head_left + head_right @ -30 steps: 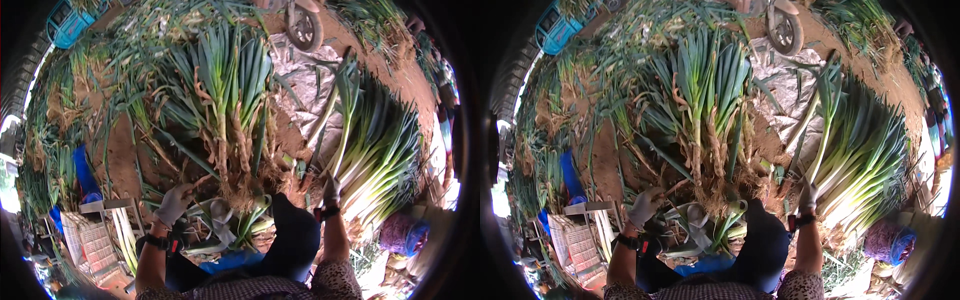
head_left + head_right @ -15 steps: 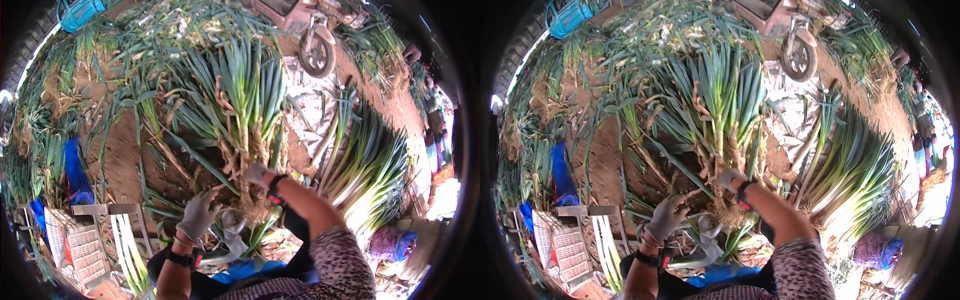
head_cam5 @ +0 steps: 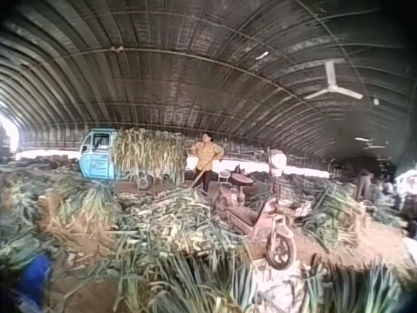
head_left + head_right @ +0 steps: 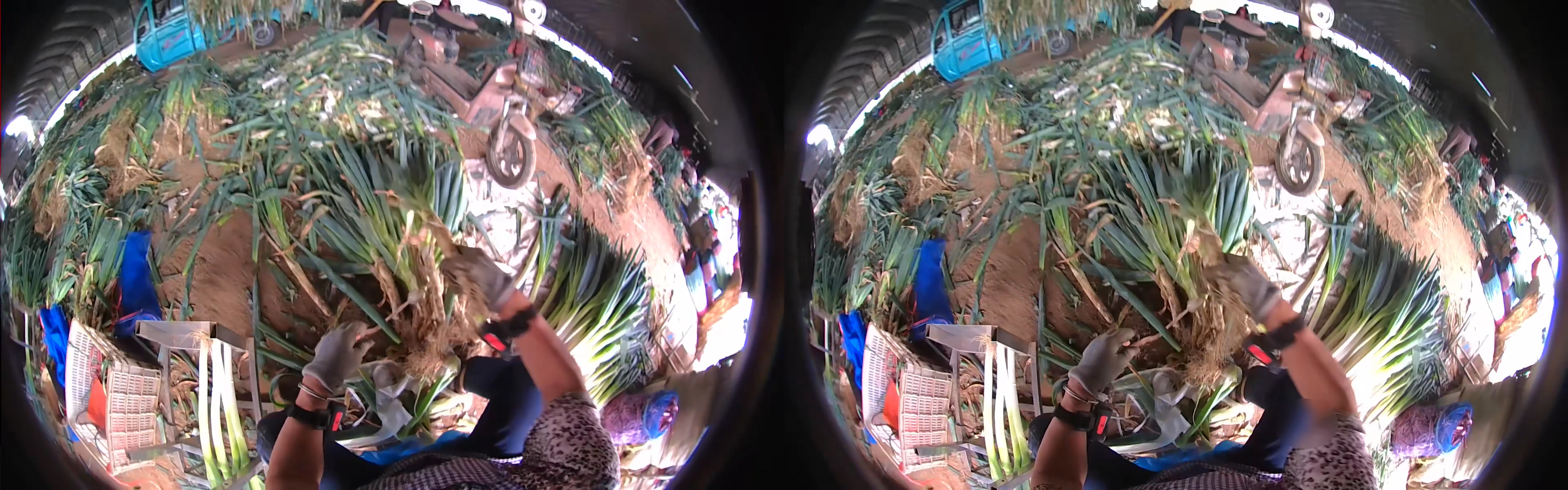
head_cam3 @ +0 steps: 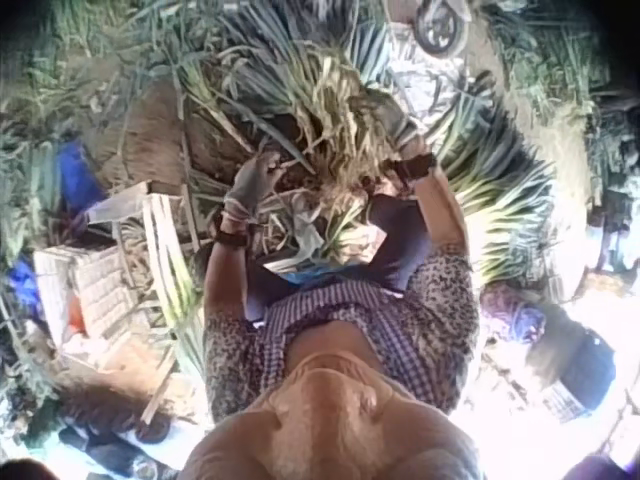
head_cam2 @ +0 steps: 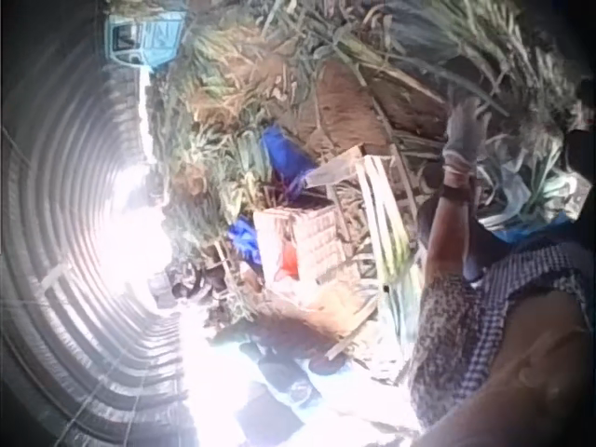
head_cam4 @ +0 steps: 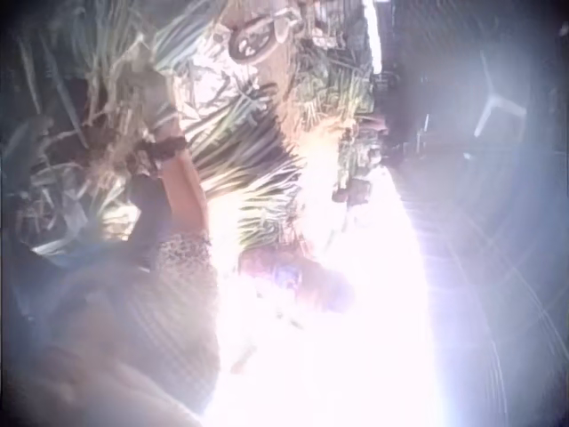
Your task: The recorder is cleaning and preparing harvested leeks by peeling outer layers and trimming roots with a knife.
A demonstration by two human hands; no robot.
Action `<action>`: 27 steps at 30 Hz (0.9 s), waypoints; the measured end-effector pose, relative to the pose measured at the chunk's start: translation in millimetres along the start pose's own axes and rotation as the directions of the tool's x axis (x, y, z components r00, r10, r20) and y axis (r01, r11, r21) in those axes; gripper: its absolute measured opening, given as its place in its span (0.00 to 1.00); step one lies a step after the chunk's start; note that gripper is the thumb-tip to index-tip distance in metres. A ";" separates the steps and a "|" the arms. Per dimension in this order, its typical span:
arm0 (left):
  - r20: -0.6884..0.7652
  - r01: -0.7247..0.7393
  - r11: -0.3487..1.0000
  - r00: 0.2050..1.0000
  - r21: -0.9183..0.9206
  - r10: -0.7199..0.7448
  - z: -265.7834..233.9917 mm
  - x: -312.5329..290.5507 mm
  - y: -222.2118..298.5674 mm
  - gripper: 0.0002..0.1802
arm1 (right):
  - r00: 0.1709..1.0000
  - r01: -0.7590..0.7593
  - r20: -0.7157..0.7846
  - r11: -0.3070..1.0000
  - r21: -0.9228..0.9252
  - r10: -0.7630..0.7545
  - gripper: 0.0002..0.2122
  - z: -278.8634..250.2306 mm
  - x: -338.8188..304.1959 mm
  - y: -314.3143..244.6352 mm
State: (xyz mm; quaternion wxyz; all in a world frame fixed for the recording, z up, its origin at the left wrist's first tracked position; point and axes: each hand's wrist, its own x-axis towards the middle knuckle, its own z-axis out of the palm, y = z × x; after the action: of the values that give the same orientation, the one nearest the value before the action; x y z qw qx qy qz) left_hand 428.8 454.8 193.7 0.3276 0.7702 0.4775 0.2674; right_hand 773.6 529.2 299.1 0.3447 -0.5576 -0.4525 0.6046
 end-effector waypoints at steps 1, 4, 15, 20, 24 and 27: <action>0.012 -0.007 1.000 1.000 -0.009 0.007 3.6 1.6 1.0 0.14 | 0.999 0.037 0.023 0.994 -0.104 -0.034 0.15 -7.4 -35.7 -25.3; -0.014 -0.059 0.994 0.998 -0.092 0.058 20.2 -2.9 -1.0 0.12 | 0.993 0.117 0.074 0.919 -0.376 -0.096 0.16 -20.1 -137.6 -86.2; 0.293 0.267 -0.323 0.956 -0.908 -0.033 56.5 24.4 95.3 0.26 | 0.981 -0.027 0.159 0.889 -0.457 0.112 0.33 19.1 -403.1 -103.0; -0.087 -0.157 -0.321 0.971 -0.934 -0.221 7.6 3.9 86.8 0.25 | 0.923 0.203 0.382 0.780 -0.593 0.051 0.43 20.1 -399.1 -38.8; -0.157 -0.236 -0.211 0.929 -0.948 -0.335 -47.5 -47.4 60.8 0.23 | 0.869 0.312 0.495 0.764 -0.565 0.012 0.38 31.3 -321.8 78.7; -0.234 -0.304 -0.084 0.858 -0.949 -0.458 -64.7 -69.6 75.1 0.23 | 0.886 0.356 0.462 0.683 -0.637 -0.031 0.31 50.4 -236.7 144.2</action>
State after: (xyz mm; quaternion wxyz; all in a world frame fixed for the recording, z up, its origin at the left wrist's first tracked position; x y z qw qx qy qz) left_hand 396.1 382.9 285.5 0.6623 0.1422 0.2346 0.6972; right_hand 769.8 252.0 248.9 0.0638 -0.4522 -0.7690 0.4473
